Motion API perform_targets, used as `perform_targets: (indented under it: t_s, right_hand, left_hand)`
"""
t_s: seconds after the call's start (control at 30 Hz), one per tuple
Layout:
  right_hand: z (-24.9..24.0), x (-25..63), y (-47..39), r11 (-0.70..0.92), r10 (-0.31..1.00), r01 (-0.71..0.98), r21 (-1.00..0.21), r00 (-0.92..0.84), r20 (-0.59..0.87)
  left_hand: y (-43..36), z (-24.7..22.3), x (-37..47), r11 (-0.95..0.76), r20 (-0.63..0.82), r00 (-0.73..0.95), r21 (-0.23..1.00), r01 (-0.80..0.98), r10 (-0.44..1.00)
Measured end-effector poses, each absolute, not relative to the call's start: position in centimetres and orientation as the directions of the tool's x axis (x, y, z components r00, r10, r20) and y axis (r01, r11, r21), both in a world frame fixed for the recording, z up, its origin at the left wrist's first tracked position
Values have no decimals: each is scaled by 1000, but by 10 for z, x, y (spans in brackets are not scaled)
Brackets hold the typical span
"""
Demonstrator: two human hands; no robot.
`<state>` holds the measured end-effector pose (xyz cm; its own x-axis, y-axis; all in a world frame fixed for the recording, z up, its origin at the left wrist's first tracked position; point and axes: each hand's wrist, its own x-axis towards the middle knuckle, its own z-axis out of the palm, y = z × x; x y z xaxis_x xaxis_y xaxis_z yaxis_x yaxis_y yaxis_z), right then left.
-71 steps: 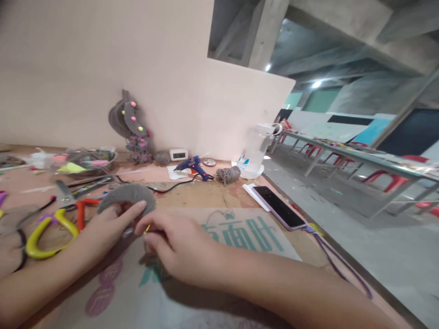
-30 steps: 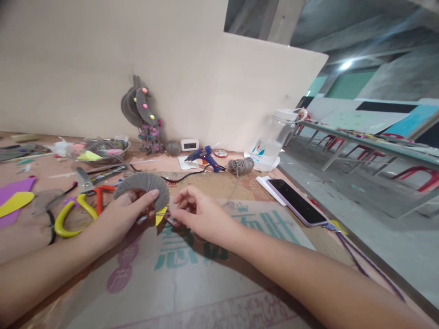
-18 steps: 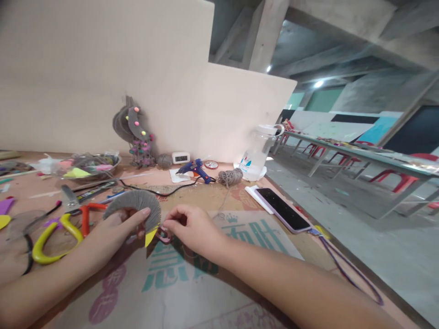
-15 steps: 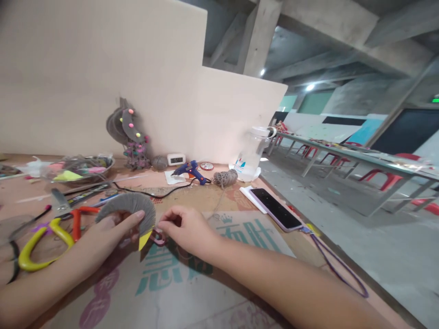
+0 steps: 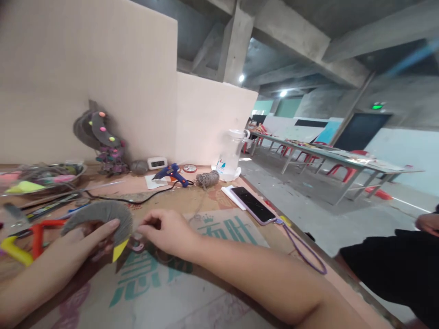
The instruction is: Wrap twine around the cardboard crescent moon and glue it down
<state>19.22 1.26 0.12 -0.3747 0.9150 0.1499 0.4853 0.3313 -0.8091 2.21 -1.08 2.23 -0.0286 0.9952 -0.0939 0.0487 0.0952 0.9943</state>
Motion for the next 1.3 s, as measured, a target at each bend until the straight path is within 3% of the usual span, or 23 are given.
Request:
perform_targets:
  t_s: [0.13,0.23,0.5,0.63,0.8,0.93,1.13,1.3]
  right_hand:
    - [12,196,15,471,873,507,-721,-386,298]
    - [16,199,18,486,873,499,-718,-307,378]
    - [13,189,6,209,936,430,-878,-348,52]
    - [11,187,6,317,916,461,-829,-376,141]
    - [11,190,8,416,901,534,-736,-353,253]
    - [12,190,7,391,914,535,-749,-320,249]
    - [15,189,3,290,936,474,-831,-319,145]
    - [16,190,5,321,937,483,-815,-287,199]
  left_hand:
    - [-5,10,18,82,-79,-28,987,142,996]
    - [-1,4,12,110,-119,49,983,144,992]
    - [-1,4,9,108,-121,92,985,134,988]
    - [1,1,6,88,-107,98,980,177,989]
    - [-1,1,9,170,-179,83,981,97,980]
    - [-3,6,12,206,-213,55,973,108,976]
    - [4,2,6,106,-112,125,993,53,986]
    - [2,3,9,158,-160,86,987,27,983]
